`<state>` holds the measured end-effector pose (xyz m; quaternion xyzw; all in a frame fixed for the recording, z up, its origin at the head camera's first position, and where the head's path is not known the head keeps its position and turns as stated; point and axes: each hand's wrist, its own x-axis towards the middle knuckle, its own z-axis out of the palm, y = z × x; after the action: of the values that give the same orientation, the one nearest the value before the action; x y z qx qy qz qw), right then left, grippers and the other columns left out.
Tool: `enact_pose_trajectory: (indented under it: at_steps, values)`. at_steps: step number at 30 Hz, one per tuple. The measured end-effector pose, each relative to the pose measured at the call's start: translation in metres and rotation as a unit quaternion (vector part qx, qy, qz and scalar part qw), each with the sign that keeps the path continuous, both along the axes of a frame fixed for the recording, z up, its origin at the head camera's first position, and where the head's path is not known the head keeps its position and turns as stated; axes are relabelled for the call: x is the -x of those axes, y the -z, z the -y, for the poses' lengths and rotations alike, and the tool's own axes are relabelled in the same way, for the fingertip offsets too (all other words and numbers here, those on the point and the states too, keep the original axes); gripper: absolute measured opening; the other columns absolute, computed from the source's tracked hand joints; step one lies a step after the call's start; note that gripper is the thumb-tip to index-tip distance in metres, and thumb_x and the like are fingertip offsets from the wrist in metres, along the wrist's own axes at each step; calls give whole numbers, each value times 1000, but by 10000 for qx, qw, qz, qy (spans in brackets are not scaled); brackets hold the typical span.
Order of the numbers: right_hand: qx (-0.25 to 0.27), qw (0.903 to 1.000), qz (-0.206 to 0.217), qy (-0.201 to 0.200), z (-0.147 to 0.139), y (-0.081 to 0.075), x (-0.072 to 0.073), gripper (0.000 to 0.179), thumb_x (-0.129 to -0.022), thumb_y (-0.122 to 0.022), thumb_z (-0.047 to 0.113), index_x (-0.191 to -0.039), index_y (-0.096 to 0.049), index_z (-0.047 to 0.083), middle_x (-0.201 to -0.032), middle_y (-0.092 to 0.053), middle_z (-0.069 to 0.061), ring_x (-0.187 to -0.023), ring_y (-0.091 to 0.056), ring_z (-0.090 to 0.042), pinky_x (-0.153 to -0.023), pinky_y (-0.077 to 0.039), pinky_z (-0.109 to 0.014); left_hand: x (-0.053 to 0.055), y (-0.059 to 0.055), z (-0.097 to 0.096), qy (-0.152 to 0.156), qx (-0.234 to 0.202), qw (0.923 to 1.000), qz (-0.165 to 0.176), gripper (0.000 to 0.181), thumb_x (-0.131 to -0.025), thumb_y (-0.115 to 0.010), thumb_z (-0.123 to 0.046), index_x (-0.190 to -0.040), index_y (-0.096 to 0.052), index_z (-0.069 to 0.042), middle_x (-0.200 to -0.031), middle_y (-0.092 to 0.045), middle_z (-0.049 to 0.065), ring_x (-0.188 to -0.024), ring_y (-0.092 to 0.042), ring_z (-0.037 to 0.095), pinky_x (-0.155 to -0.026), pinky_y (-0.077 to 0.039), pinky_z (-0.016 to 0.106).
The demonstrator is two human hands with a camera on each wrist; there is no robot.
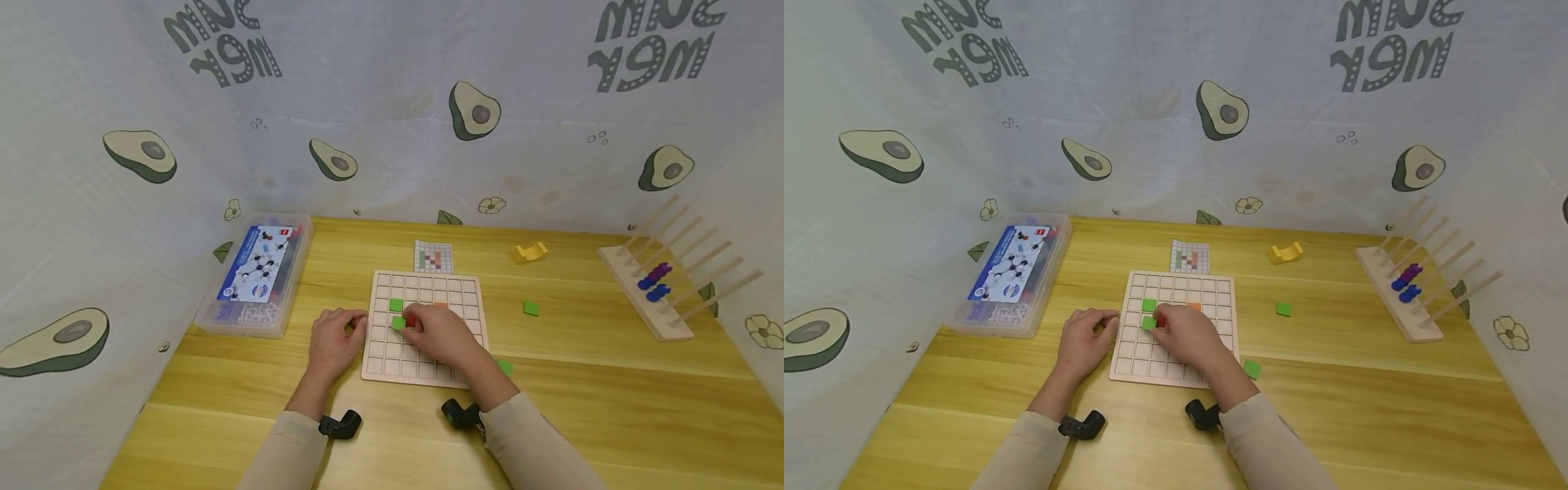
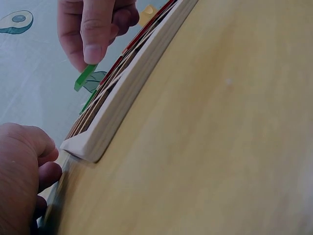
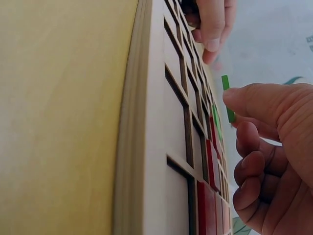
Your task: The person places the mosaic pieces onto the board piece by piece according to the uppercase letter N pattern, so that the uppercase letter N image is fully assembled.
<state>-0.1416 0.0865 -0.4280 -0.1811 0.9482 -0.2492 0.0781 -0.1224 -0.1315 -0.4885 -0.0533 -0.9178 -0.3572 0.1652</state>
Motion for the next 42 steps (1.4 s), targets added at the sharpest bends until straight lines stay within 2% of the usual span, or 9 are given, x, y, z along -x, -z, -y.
enact_pose_trajectory:
  at_steps: [6, 16, 25, 29, 32, 42]
  values:
    - [-41, 9999, -60, -77, 3, 3, 6, 26, -93, -75, 29, -115, -72, 15, -74, -62, 7, -62, -50, -11, -59, -41, -28, 0, 1, -1, 9, 28, 9998, -206, 16, -95, -70, -24, -105, -80, -17, -84, -71, -5, -83, -57, 18, -81, -42, 40]
    - [-229, 9997, -14, -5, 6, 7, 13, 26, -94, -73, 29, -117, -72, 17, -73, -61, 7, -64, -52, -12, -61, -42, -29, 0, -1, -2, 25, -38, 10000, 67, 17, -97, -69, -26, -107, -80, -18, -87, -72, -4, -86, -58, 20, -84, -42, 39]
    - [-285, 9995, 120, 115, 7, 9, 14, 27, -94, -73, 30, -117, -71, 18, -78, -65, 5, -67, -54, -13, -61, -44, -29, 0, 1, -2, 33, 19, 9999, -159, 17, -95, -70, -24, -106, -80, -16, -85, -71, -4, -84, -58, 20, -81, -42, 40]
    - [-284, 9995, 102, 108, 7, 10, 15, 28, -93, -74, 30, -118, -71, 18, -78, -65, 5, -67, -54, -13, -61, -43, -29, 0, 0, -2, 39, -20, 10000, -59, 18, -96, -69, -25, -107, -80, -16, -86, -72, -4, -85, -59, 20, -83, -43, 40]
    - [-271, 9996, 70, 88, 7, 11, 15, 28, -93, -74, 31, -118, -71, 18, -78, -65, 5, -67, -54, -13, -60, -43, -29, 0, -1, -2, 50, -60, 10000, 12, 18, -96, -69, -25, -107, -80, -16, -87, -72, -3, -86, -59, 21, -83, -43, 40]
    - [-84, 9998, 131, 161, 6, 3, 15, 28, -94, -72, 28, -118, -71, 15, -68, -58, 4, -59, -51, -13, -57, -40, -28, 1, 0, 0, 12, 29, 9999, -142, 17, -95, -71, -24, -106, -80, -16, -86, -72, -3, -85, -59, 20, -82, -42, 40]
